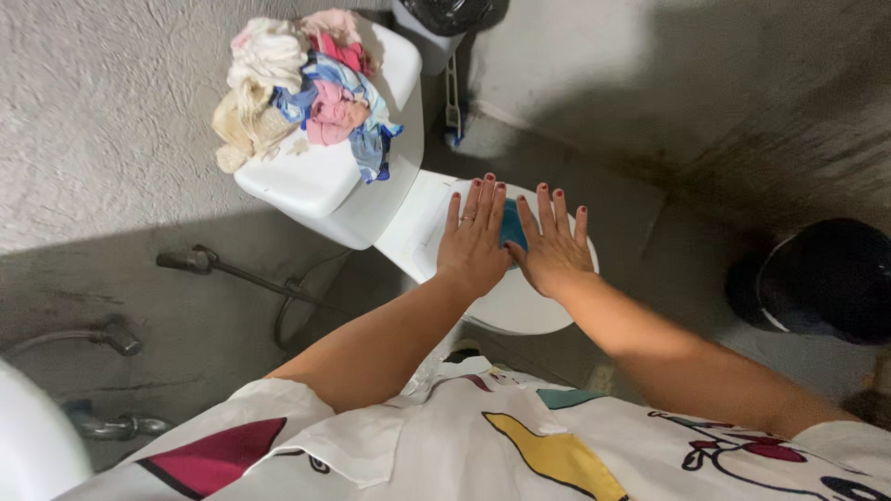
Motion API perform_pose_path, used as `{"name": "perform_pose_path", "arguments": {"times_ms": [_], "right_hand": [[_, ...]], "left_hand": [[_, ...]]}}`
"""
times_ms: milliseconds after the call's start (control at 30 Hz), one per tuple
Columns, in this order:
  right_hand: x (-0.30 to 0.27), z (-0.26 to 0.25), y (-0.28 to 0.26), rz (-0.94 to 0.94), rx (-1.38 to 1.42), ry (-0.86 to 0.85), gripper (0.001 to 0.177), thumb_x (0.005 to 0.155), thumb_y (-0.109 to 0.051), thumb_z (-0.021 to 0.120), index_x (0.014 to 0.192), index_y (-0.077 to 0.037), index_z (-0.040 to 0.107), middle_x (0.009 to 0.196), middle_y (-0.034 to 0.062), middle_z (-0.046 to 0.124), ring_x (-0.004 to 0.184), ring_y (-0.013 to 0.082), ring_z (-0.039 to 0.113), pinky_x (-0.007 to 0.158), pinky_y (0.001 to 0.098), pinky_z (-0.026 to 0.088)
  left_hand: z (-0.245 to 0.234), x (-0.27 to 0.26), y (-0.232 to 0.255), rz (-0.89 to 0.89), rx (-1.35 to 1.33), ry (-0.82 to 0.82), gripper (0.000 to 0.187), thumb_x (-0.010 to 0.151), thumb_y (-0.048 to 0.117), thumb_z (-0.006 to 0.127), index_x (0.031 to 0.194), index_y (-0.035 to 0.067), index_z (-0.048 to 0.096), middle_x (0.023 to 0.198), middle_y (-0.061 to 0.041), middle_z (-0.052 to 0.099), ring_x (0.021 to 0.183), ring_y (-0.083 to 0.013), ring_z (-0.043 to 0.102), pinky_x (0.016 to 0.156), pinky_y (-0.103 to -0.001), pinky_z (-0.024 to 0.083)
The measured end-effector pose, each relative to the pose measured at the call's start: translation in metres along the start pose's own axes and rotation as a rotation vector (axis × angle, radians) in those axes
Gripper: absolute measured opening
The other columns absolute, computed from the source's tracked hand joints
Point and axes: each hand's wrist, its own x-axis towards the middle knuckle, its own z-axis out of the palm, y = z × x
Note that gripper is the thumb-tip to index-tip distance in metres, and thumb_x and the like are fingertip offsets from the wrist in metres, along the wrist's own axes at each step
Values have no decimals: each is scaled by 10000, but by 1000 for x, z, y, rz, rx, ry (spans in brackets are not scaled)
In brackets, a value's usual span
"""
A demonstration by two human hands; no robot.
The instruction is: The person rinses a green scrub brush under running water, then uses a blue scoop to pour water onto the toilet seat and tank. They scrub the toilet tank and seat with the brush, repeatedly rinsing the brush and adding water from the scoop. The person also moves a pile of clothes from the tank to the sink.
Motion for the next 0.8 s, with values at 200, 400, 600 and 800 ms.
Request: {"name": "perform_pose_path", "arguments": {"times_ms": [200,400,600,800], "right_hand": [[27,70,19,-36,-91,-34,816,997,-627,331,1620,-173,65,1676,178,-56,1538,344,-96,1209,589,-17],[45,122,28,-90,-83,-17,883,962,-648,427,1630,-158,121,1689,182,-8,1554,357,-51,1214,615,10],[55,147,24,-119,-162,-210,911,909,-645,544,1619,-232,151,1683,189,-49,1545,368,-88,1194,652,14],[64,162,26,-239,-198,-88,460,989,-456,544,1447,-430,515,1722,115,23,1581,377,-20,1165,741,60]], "left_hand": [[32,14,-5,-23,-56,-139,1008,945,582,471,1606,63,-86,1697,-144,-109,1570,-271,-111,1259,-472,-49],[77,20,-11,-38,16,-135,1036,939,556,505,1622,42,-80,1713,-151,-104,1579,-275,-111,1260,-485,-42],[103,27,-17,-30,55,-222,1049,914,518,521,1614,44,-99,1701,-172,-128,1565,-280,-134,1241,-482,-60],[115,28,-18,-6,58,-189,1028,921,513,509,1616,40,-84,1710,-169,-105,1570,-283,-125,1251,-488,-60]]}}
